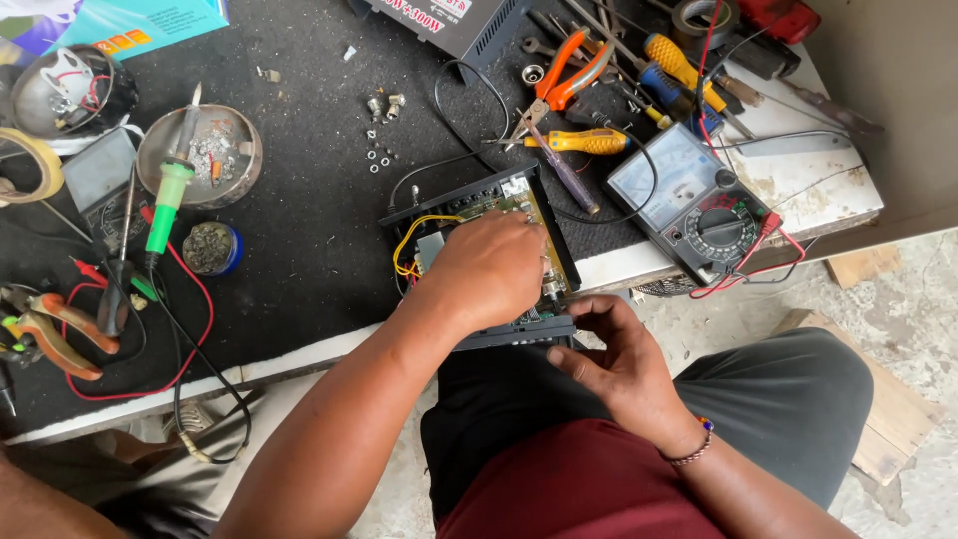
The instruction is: Disassembling an electronic device and inspecting the internal circuit board using a screwdriver.
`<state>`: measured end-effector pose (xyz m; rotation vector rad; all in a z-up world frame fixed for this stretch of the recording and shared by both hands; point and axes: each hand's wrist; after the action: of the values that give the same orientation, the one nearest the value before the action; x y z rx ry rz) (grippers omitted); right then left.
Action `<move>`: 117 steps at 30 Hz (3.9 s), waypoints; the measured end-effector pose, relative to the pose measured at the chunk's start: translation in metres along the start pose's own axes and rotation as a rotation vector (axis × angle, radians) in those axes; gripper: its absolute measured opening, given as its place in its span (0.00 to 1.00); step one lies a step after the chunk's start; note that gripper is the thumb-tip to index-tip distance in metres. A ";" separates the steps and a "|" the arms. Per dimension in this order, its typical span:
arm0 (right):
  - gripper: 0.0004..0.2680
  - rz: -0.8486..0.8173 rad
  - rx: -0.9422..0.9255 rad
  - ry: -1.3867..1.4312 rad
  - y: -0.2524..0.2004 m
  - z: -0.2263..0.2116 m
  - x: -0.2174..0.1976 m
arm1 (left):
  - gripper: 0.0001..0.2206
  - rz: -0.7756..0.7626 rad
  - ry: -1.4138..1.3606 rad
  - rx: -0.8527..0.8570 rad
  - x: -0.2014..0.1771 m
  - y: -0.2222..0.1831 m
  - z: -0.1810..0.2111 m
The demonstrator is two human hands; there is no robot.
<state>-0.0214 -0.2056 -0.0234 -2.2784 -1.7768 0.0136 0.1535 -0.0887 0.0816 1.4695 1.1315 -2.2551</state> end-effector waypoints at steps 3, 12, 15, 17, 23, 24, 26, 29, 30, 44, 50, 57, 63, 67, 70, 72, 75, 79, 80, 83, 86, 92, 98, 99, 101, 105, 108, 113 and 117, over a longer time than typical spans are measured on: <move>0.14 0.039 0.014 -0.290 0.003 -0.029 -0.002 | 0.15 0.072 -0.045 0.033 0.009 0.000 -0.004; 0.12 0.134 0.043 -0.377 0.039 -0.045 -0.013 | 0.10 0.142 -0.141 0.162 -0.002 -0.013 -0.009; 0.12 0.095 0.120 -0.415 0.043 -0.063 -0.013 | 0.08 0.163 -0.129 0.138 -0.007 -0.021 -0.007; 0.12 0.070 0.175 -0.400 0.045 -0.067 -0.013 | 0.08 0.167 -0.158 0.133 -0.006 -0.025 -0.006; 0.10 0.026 0.312 -0.295 0.045 -0.050 -0.003 | 0.06 0.261 -0.259 0.177 0.007 -0.037 -0.010; 0.08 0.028 0.278 -0.268 0.044 -0.045 -0.001 | 0.05 0.307 -0.269 0.211 0.012 -0.038 -0.012; 0.08 0.031 0.271 -0.237 0.042 -0.038 -0.001 | 0.05 0.314 -0.288 0.221 0.012 -0.042 -0.015; 0.07 0.043 0.230 -0.183 0.042 -0.034 -0.002 | 0.04 0.337 -0.312 0.249 0.010 -0.043 -0.018; 0.07 0.048 0.206 -0.161 0.041 -0.033 -0.002 | 0.03 0.347 -0.322 0.262 0.010 -0.044 -0.019; 0.07 0.051 0.179 -0.198 0.044 -0.028 -0.004 | 0.04 0.306 -0.304 0.229 0.016 -0.032 -0.020; 0.09 0.064 0.264 -0.187 0.041 -0.030 -0.004 | 0.05 0.297 -0.248 0.168 0.027 -0.027 -0.017; 0.18 0.071 0.289 -0.089 0.031 -0.043 0.000 | 0.06 0.351 -0.293 0.155 0.036 -0.026 -0.016; 0.24 0.008 0.176 -0.251 0.013 -0.033 -0.011 | 0.01 0.538 -0.324 0.178 0.045 -0.029 -0.015; 0.23 -0.061 0.114 -0.301 0.006 -0.040 -0.010 | 0.05 0.641 -0.433 0.192 0.028 -0.059 -0.010; 0.19 -0.096 0.016 -0.415 0.005 -0.039 -0.007 | 0.06 0.797 -0.595 0.222 0.024 -0.095 -0.011; 0.15 -0.133 -0.173 -0.509 0.005 -0.038 -0.005 | 0.10 0.364 -0.965 0.135 0.033 -0.117 -0.016; 0.12 -0.118 -0.268 -0.568 0.006 -0.038 -0.001 | 0.10 -0.189 -1.160 0.092 0.082 -0.121 -0.028; 0.10 -0.108 -0.300 -0.591 0.009 -0.036 0.004 | 0.20 -0.167 -1.280 -0.120 0.152 -0.104 -0.012; 0.10 -0.094 -0.290 -0.598 0.009 -0.035 0.005 | 0.27 -0.057 -1.643 -0.216 0.166 -0.096 -0.007; 0.09 -0.099 -0.281 -0.599 0.006 -0.034 0.008 | 0.26 0.193 -2.168 -0.249 0.198 -0.086 0.007; 0.09 -0.117 -0.275 -0.593 0.005 -0.039 0.010 | 0.13 0.369 -2.402 -0.167 0.197 -0.081 0.015; 0.08 -0.147 -0.245 -0.552 0.003 -0.043 0.011 | 0.13 0.462 -2.457 -0.246 0.187 -0.077 0.022; 0.09 -0.189 -0.196 -0.519 0.002 -0.044 0.012 | 0.05 0.525 -2.407 -0.199 0.185 -0.075 0.022; 0.10 -0.202 -0.189 -0.513 0.003 -0.047 0.014 | 0.06 0.541 -2.402 -0.193 0.183 -0.074 0.021; 0.09 -0.200 -0.186 -0.557 0.005 -0.052 0.018 | 0.05 0.537 -2.392 -0.196 0.187 -0.072 0.022; 0.08 -0.226 -0.133 -0.642 0.009 -0.060 0.026 | 0.05 0.533 -2.350 -0.194 0.189 -0.071 0.022; 0.07 -0.210 -0.126 -0.700 0.014 -0.058 0.030 | 0.06 0.512 -2.340 -0.195 0.189 -0.071 0.020; 0.06 -0.215 -0.071 -0.739 0.020 -0.061 0.036 | 0.05 0.490 -2.305 -0.217 0.197 -0.070 0.018; 0.06 -0.192 0.032 -0.696 0.023 -0.065 0.040 | 0.08 0.523 -2.264 -0.166 0.197 -0.070 0.016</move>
<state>0.0210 -0.1853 0.0411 -2.2181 -2.2718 0.8872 0.0104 -0.0102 -0.0494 -0.9715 0.0008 -1.6413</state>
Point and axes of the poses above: each hand's wrist, its own y-axis towards the middle knuckle, its own x-axis out of the palm, z = x × y, and after that the axes turned 2 degrees about y, right-handed
